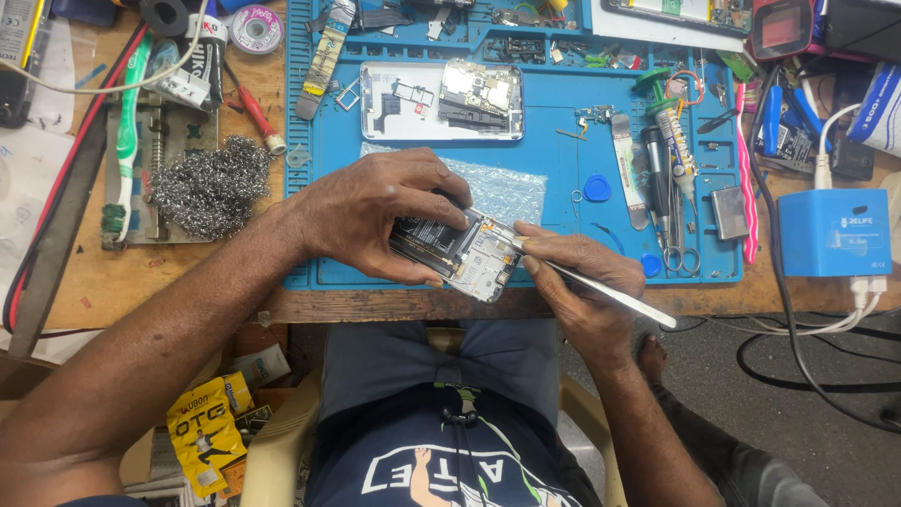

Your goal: The person pries a battery out of a disassembled smartphone on a repair mat using a pry tool, then applies adhesive from a glue bottle into the phone chassis and presses the battery back into place, pressing it down to secure it.

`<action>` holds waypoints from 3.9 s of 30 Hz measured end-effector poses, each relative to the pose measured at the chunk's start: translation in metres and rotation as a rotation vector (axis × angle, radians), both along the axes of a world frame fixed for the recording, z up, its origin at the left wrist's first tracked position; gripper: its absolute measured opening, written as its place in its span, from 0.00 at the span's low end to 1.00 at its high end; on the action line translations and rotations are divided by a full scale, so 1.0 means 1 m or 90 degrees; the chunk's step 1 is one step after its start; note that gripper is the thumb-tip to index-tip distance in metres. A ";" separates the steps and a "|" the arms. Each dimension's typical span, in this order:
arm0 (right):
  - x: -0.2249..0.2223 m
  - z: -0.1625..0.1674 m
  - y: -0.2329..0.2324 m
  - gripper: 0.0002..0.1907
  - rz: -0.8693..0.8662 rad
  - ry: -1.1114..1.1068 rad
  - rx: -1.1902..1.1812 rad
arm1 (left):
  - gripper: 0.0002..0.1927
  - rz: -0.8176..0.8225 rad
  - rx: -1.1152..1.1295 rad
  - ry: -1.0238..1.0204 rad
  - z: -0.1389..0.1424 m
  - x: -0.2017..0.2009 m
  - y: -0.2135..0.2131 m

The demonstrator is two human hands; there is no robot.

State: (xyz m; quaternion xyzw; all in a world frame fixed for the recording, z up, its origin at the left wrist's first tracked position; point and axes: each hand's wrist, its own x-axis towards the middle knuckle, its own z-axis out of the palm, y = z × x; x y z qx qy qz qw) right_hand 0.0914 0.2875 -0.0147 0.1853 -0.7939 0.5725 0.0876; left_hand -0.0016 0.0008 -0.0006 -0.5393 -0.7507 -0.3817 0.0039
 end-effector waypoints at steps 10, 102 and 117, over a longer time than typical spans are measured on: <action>0.005 0.005 -0.006 0.10 -0.018 0.036 0.017 | 0.28 0.002 0.009 -0.028 0.003 0.000 0.000; 0.032 -0.006 -0.061 0.12 -0.277 0.180 0.199 | 0.26 0.146 -0.112 0.045 0.008 0.020 0.022; 0.033 -0.003 -0.051 0.10 -0.251 0.136 0.131 | 0.26 0.138 -0.100 0.022 0.006 0.019 0.017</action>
